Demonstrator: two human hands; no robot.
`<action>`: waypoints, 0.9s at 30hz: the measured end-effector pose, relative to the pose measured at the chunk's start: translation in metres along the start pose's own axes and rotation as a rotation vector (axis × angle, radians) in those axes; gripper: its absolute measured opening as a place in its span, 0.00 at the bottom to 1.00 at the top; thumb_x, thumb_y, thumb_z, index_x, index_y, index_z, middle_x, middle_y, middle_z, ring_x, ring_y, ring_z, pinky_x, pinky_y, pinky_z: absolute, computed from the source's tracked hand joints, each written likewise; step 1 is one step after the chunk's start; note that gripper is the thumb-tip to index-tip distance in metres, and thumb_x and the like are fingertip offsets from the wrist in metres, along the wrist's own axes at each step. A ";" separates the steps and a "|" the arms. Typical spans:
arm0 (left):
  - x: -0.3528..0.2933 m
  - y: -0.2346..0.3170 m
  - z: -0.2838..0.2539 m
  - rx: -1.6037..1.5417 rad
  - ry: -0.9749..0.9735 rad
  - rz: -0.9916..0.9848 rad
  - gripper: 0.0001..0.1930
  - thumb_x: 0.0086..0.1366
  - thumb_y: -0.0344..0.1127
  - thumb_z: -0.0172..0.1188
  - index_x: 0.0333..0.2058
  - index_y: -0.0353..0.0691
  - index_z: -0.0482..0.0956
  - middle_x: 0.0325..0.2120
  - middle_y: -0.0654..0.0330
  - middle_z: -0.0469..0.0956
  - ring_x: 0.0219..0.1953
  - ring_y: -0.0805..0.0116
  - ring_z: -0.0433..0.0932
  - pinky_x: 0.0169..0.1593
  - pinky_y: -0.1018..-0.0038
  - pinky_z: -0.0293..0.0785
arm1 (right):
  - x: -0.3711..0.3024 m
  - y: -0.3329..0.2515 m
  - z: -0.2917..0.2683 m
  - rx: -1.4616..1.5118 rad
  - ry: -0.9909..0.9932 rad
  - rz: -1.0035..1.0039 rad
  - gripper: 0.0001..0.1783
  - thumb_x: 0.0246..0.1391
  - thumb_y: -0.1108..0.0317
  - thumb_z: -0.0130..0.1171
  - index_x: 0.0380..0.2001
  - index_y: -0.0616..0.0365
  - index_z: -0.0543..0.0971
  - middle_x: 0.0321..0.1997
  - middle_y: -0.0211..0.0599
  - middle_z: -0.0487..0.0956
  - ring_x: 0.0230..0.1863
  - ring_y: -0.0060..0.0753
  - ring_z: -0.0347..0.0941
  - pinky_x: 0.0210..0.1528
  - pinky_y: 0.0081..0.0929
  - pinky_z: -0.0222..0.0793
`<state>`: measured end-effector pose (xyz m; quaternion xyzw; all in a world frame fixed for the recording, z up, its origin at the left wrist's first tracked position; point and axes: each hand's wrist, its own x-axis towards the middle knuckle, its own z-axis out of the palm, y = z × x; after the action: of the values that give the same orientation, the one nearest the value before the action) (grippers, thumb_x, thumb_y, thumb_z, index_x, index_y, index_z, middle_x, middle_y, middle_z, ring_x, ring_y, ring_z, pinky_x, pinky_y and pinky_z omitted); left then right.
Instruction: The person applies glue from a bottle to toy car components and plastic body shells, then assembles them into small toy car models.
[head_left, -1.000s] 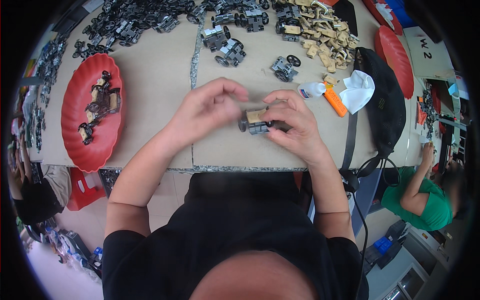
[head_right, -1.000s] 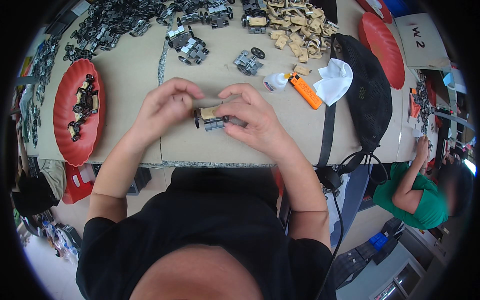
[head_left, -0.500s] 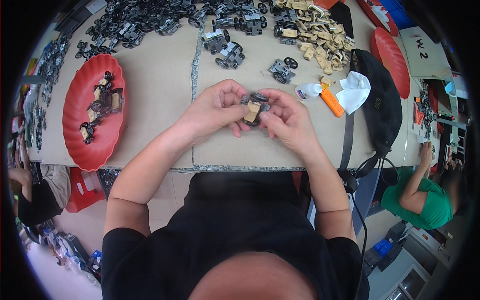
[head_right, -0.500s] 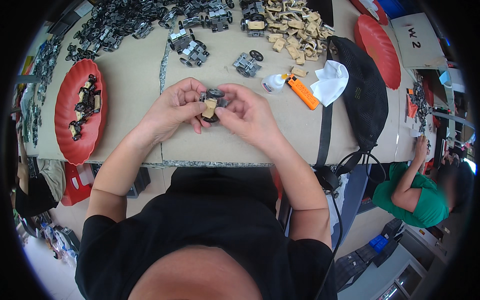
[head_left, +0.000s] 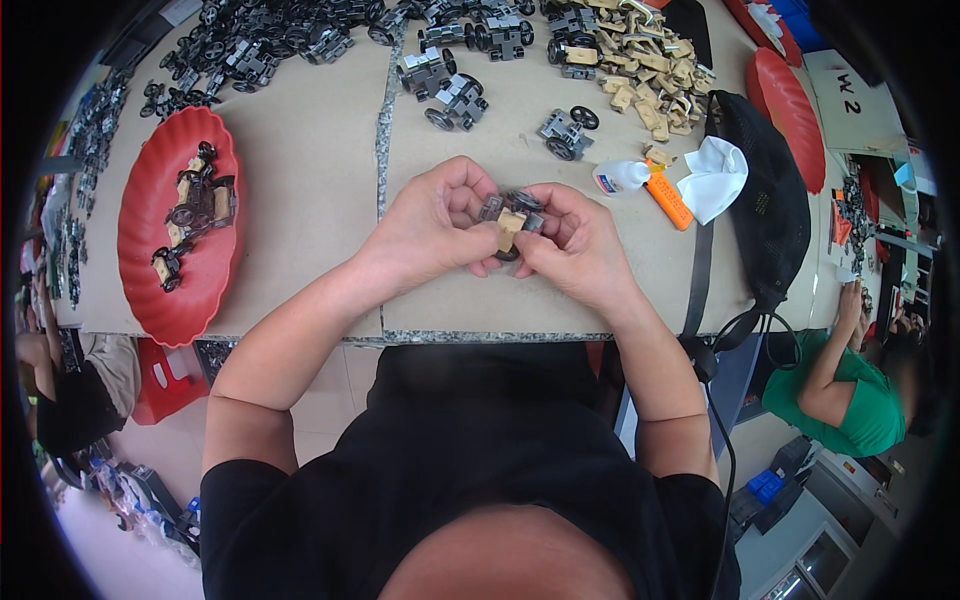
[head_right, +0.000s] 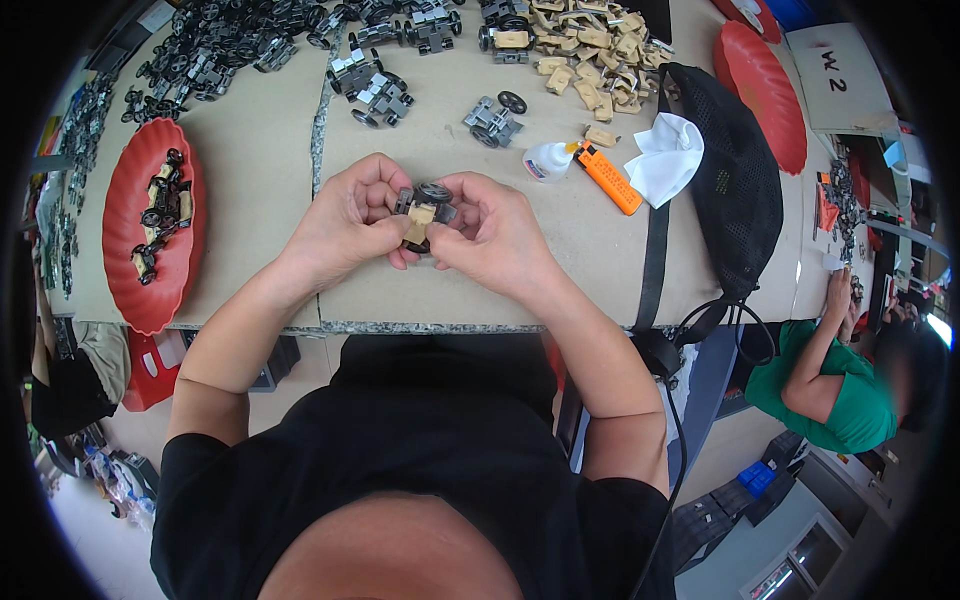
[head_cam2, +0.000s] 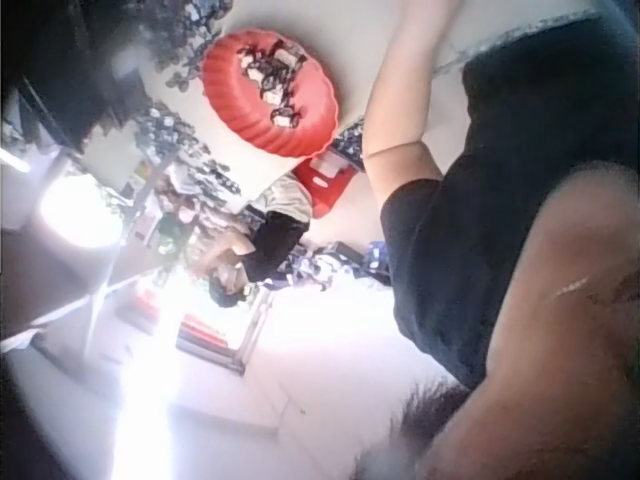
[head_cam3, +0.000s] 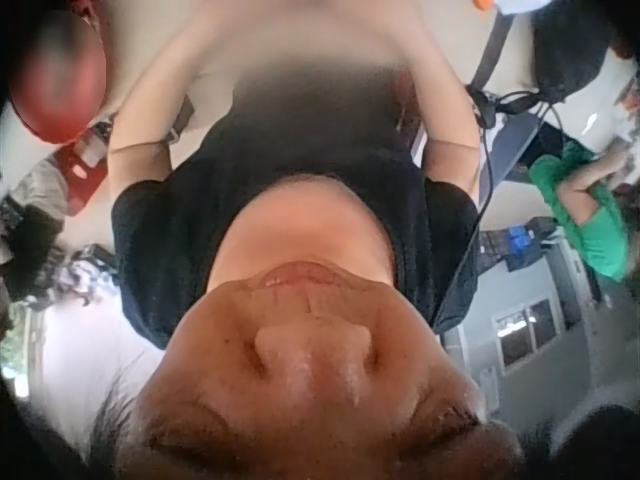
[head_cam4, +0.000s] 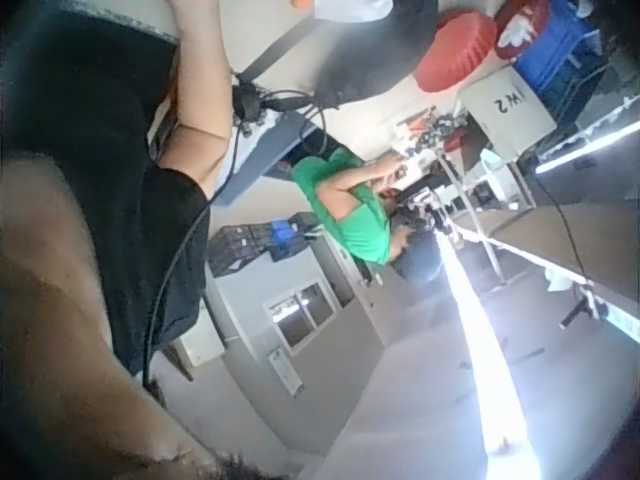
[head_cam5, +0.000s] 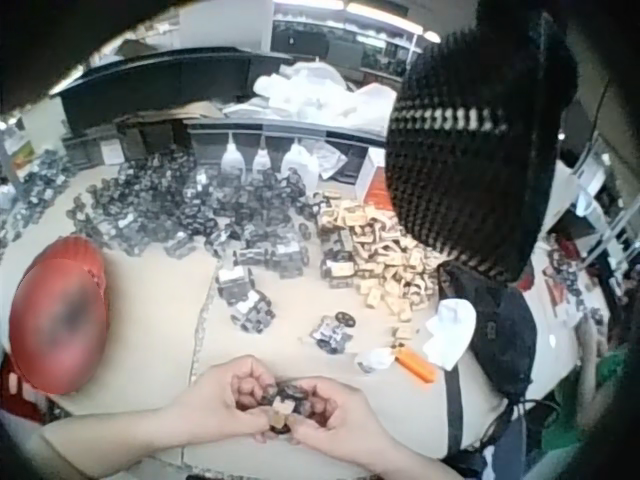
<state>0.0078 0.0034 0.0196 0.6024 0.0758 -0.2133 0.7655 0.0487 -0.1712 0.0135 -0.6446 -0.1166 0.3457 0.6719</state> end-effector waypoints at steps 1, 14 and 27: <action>0.000 0.000 0.000 0.005 0.005 0.000 0.12 0.51 0.22 0.51 0.36 0.34 0.62 0.25 0.59 0.72 0.22 0.76 0.75 0.25 0.82 0.75 | 0.000 0.000 0.000 0.001 0.003 0.007 0.18 0.43 0.77 0.55 0.40 0.70 0.68 0.32 0.36 0.74 0.27 0.17 0.71 0.25 0.16 0.72; -0.004 0.000 0.006 -0.002 0.053 -0.009 0.13 0.48 0.24 0.55 0.33 0.31 0.63 0.21 0.58 0.72 0.22 0.75 0.75 0.25 0.80 0.74 | -0.002 0.004 0.000 0.010 -0.017 0.030 0.16 0.41 0.78 0.55 0.37 0.68 0.69 0.31 0.30 0.74 0.30 0.13 0.69 0.31 0.13 0.68; -0.003 0.002 0.006 0.023 0.050 -0.013 0.14 0.48 0.24 0.55 0.34 0.32 0.63 0.21 0.59 0.72 0.21 0.76 0.74 0.25 0.80 0.73 | -0.001 0.003 0.000 0.001 -0.030 -0.006 0.14 0.41 0.79 0.55 0.36 0.67 0.70 0.30 0.28 0.73 0.29 0.13 0.69 0.31 0.12 0.68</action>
<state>0.0048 -0.0012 0.0238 0.6159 0.0963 -0.2042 0.7548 0.0473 -0.1723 0.0113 -0.6386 -0.1282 0.3534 0.6715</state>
